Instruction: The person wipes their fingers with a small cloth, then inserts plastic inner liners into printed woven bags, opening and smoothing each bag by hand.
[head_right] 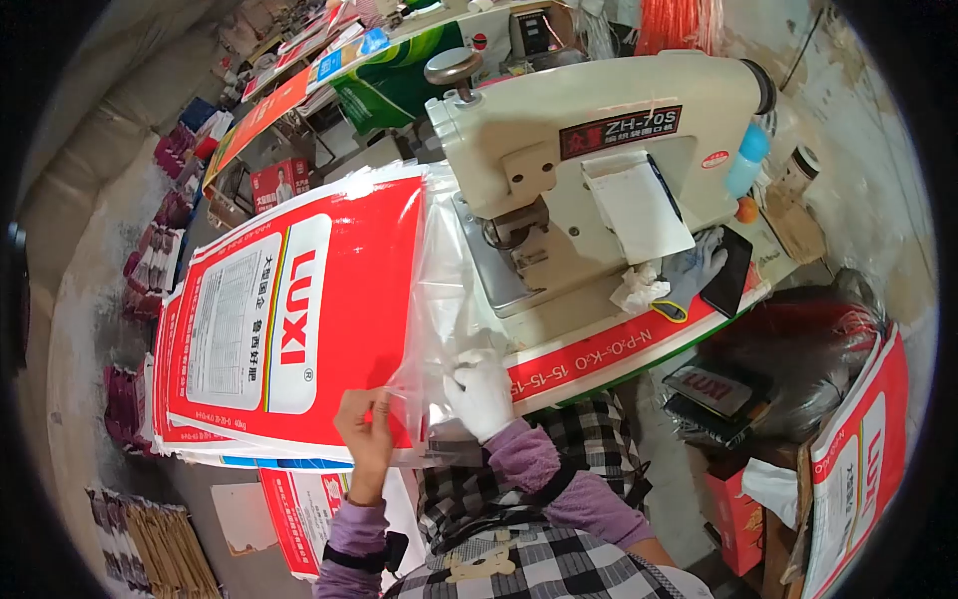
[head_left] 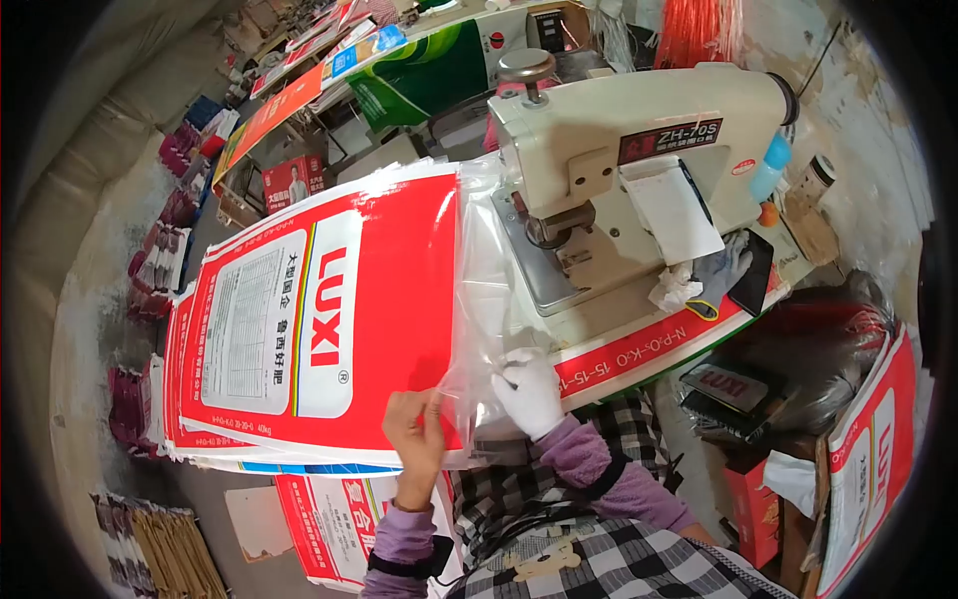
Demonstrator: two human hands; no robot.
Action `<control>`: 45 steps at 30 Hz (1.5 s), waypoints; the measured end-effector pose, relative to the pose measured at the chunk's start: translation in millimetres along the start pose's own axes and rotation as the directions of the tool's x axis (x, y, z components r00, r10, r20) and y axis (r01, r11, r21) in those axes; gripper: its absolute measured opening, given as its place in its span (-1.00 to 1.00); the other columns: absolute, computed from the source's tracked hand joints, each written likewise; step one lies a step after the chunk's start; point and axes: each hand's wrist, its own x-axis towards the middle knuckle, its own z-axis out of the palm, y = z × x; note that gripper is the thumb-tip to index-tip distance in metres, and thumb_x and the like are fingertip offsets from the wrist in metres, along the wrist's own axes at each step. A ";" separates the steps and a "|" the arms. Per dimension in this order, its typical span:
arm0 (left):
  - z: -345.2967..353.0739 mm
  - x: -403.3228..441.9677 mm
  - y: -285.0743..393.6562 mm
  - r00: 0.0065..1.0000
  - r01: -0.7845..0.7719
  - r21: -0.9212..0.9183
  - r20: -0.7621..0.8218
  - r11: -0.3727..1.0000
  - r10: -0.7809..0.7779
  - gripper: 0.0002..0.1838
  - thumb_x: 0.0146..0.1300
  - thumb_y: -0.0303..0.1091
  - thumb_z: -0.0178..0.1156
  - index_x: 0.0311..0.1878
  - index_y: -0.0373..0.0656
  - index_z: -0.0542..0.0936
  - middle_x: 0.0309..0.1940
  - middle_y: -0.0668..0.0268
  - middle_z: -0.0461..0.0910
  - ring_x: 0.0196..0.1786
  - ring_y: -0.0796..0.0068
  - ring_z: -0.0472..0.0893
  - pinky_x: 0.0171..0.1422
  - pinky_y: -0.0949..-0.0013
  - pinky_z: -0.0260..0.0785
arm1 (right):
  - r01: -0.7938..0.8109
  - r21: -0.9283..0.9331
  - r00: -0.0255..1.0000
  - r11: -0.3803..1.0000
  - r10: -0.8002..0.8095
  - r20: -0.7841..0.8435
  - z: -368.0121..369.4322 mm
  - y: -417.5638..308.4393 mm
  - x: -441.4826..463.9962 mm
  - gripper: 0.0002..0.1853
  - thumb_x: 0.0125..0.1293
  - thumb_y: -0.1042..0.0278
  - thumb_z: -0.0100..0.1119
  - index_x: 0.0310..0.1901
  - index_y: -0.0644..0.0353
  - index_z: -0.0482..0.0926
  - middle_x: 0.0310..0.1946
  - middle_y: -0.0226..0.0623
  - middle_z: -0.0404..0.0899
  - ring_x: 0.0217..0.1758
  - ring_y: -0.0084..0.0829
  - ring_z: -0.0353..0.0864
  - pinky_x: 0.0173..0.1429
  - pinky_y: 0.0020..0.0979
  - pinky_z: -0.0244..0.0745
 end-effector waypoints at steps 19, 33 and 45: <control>0.0 6.0 -9.1 0.925 -0.128 0.156 0.375 0.980 0.061 -0.28 0.03 -0.48 0.39 0.32 -0.20 0.37 -0.03 0.06 0.54 -0.01 0.06 0.57 0.12 0.20 0.44 | -0.081 0.421 0.888 0.904 -0.127 0.443 6.5 -57.2 8.2 -0.82 0.17 0.48 0.36 -0.37 0.29 0.50 -0.41 -0.31 0.58 -0.28 -0.50 0.60 -0.11 -0.46 0.51; 49.3 -11.6 -0.9 0.986 0.054 0.100 0.151 0.994 -0.069 -0.22 0.03 -0.55 0.33 0.39 -0.23 0.30 0.36 -0.08 0.29 0.45 -0.05 0.23 0.52 0.08 0.11 | -0.368 0.450 0.928 0.814 0.348 0.132 -1.9 -8.9 -32.3 -0.88 0.12 0.53 0.37 -0.33 0.32 0.61 -0.49 -0.37 0.58 -0.37 -0.67 0.53 -0.22 -0.54 0.45; -32.9 18.7 11.1 0.871 0.111 0.367 0.412 0.923 -0.269 -0.34 0.14 -0.56 0.25 0.37 -0.15 0.39 -0.51 0.04 0.58 -0.49 0.27 0.56 -0.30 0.26 0.43 | 0.459 0.200 0.682 0.866 -0.488 0.545 16.0 -48.1 -8.0 -0.83 0.29 0.32 0.15 -0.31 0.26 0.51 -0.19 -0.15 0.55 -0.06 -0.09 0.56 0.03 -0.19 0.48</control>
